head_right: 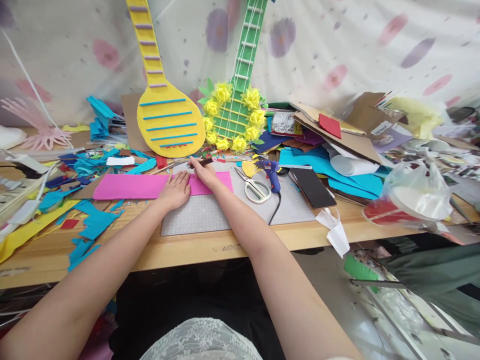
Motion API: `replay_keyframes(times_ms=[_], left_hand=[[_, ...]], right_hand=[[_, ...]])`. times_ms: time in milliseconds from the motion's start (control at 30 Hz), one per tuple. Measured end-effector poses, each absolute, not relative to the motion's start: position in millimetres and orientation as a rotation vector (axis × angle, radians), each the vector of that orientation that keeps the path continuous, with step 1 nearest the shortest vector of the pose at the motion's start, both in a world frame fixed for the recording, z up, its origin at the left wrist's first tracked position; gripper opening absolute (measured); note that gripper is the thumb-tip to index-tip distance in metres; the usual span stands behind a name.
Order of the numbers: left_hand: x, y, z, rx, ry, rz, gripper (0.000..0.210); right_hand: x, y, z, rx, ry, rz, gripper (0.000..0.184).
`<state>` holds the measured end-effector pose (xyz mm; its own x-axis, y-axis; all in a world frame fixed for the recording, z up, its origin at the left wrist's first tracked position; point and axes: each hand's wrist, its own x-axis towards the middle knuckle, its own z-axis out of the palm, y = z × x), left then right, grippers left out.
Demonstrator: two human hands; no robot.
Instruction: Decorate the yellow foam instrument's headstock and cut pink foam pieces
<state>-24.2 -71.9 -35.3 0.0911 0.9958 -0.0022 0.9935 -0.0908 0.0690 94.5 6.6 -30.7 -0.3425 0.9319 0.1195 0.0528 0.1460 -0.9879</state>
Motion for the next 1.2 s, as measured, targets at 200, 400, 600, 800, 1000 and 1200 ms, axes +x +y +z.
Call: replay_keyframes(times_ms=[200, 400, 600, 800, 1000, 1200], left_hand=[[-22, -74, -31, 2.275, 2.093, 0.062, 0.058], [-25, -73, -34, 2.284, 2.08, 0.079, 0.057], [-24, -74, -31, 2.253, 2.071, 0.067, 0.058], [-25, -73, -32, 2.261, 2.057, 0.065, 0.059], [-27, -72, -30, 2.234, 2.023, 0.04, 0.059], [-32, -61, -27, 2.172, 1.973, 0.009, 0.062]], right_hand=[[95, 15, -43, -1.147, -1.644, 0.976, 0.011], [99, 9, -43, -1.243, -1.626, 0.887, 0.019], [99, 8, -41, -1.23, -1.597, 0.906, 0.013], [100, 10, -41, -1.23, -1.625, 0.922, 0.013], [101, 13, -42, -1.082, -1.571, 1.136, 0.018], [108, 13, -43, -0.869, -1.484, 1.328, 0.028]])
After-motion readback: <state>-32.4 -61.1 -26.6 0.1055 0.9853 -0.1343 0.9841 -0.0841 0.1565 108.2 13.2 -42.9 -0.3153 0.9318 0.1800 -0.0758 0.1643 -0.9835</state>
